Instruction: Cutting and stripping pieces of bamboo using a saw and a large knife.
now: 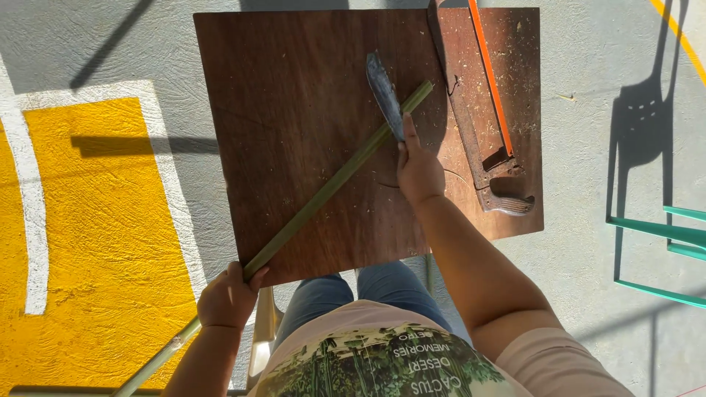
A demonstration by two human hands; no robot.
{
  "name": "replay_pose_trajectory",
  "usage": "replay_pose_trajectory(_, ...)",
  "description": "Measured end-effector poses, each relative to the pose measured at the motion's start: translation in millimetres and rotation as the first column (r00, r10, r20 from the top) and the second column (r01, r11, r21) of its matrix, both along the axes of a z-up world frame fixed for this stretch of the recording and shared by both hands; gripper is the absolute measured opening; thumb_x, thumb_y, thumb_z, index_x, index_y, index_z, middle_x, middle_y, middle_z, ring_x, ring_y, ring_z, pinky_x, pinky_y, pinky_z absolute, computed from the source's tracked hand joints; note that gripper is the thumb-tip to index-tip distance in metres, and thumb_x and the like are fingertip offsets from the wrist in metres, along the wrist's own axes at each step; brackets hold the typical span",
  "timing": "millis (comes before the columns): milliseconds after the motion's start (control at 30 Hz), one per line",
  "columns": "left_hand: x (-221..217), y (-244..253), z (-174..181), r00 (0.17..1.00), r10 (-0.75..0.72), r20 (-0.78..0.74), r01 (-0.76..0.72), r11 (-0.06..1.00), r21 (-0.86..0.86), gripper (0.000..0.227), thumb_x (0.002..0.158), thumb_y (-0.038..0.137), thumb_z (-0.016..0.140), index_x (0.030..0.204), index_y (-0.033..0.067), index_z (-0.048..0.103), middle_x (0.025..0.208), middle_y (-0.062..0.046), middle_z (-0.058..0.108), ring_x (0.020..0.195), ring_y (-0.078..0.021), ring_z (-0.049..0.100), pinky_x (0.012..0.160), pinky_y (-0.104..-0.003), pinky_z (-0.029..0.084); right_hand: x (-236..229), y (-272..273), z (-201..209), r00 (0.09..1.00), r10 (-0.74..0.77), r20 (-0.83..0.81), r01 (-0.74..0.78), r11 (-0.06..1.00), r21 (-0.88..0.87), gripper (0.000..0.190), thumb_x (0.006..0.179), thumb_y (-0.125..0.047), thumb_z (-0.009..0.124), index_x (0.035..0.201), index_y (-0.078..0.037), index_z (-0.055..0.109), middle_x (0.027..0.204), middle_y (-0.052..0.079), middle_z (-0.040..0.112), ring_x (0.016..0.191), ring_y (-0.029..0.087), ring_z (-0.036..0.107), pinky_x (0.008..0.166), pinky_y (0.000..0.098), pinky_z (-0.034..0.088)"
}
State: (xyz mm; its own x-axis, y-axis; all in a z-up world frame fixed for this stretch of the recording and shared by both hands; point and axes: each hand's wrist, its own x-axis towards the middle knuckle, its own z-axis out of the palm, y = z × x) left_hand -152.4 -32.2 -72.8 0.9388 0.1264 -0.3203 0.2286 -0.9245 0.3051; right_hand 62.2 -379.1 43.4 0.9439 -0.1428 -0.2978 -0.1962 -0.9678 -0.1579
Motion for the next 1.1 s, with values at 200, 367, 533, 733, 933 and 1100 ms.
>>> replay_pose_trajectory(200,0.4,0.6,-3.1,1.000,-0.021,-0.011,0.021,1.000,0.001,0.060,0.093,0.069,0.053,0.084,0.0107,0.060,0.073,-0.014,0.071,0.066,-0.0374,0.071,0.057,-0.048,0.057,-42.7,15.6,-10.5,0.949,0.315,0.025,-0.315,0.949,0.008,0.058,0.104,-0.035,0.046,0.159,-0.039,0.027,0.081,0.018,0.075,0.069,0.041,0.071,0.066,0.0530,0.058)
replay_pose_trajectory(367,2.7,1.9,2.7,1.000,-0.004,-0.025,0.004,1.000,-0.008,0.060,0.092,0.070,0.053,0.085,0.0104,0.059,0.073,-0.015,0.071,0.065,-0.0372,0.072,0.055,-0.047,0.058,26.8,3.0,25.2,0.997,-0.052,-0.057,0.052,0.999,-0.007,0.058,0.112,-0.031,0.041,0.165,-0.036,0.019,0.076,0.019,0.071,0.065,0.041,0.070,0.059,0.0550,0.058)
replay_pose_trajectory(533,4.5,-1.4,-0.8,0.998,-0.006,-0.056,0.006,1.000,0.005,0.060,0.092,0.070,0.053,0.085,0.0107,0.060,0.073,-0.014,0.071,0.066,-0.0370,0.072,0.056,-0.047,0.058,-51.3,14.3,-22.4,0.928,0.331,0.172,-0.342,0.939,0.041,0.059,0.105,-0.033,0.051,0.160,-0.038,0.029,0.074,0.020,0.071,0.065,0.042,0.069,0.061,0.0546,0.056)
replay_pose_trajectory(733,2.6,-2.8,6.2,0.997,0.000,-0.079,0.002,1.000,0.021,0.061,0.092,0.071,0.051,0.086,0.0108,0.060,0.074,-0.014,0.071,0.067,-0.0369,0.072,0.058,-0.047,0.058,3.6,-1.5,-11.7,0.985,0.077,0.156,-0.080,0.997,0.009,0.057,0.110,-0.031,0.050,0.163,-0.035,0.027,0.077,0.021,0.070,0.067,0.042,0.069,0.058,0.0556,0.054)
replay_pose_trajectory(933,7.5,0.4,2.0,0.994,-0.010,-0.107,0.011,1.000,0.016,0.062,0.092,0.072,0.050,0.086,0.0105,0.060,0.074,-0.015,0.071,0.066,-0.0373,0.073,0.057,-0.047,0.059,-50.0,18.7,-22.1,0.941,0.304,0.149,-0.311,0.950,0.031,0.062,0.104,-0.030,0.052,0.161,-0.038,0.028,0.077,0.019,0.072,0.067,0.041,0.070,0.062,0.0542,0.056)
replay_pose_trajectory(1100,4.0,-0.8,3.0,0.991,0.006,-0.131,-0.005,1.000,0.007,0.063,0.091,0.072,0.049,0.087,0.0109,0.060,0.075,-0.015,0.072,0.068,-0.0367,0.073,0.059,-0.048,0.059,14.2,-8.7,-14.8,0.987,0.074,0.143,-0.070,0.997,-0.034,0.058,0.110,-0.029,0.049,0.163,-0.037,0.026,0.080,0.019,0.070,0.067,0.041,0.069,0.058,0.0543,0.055)
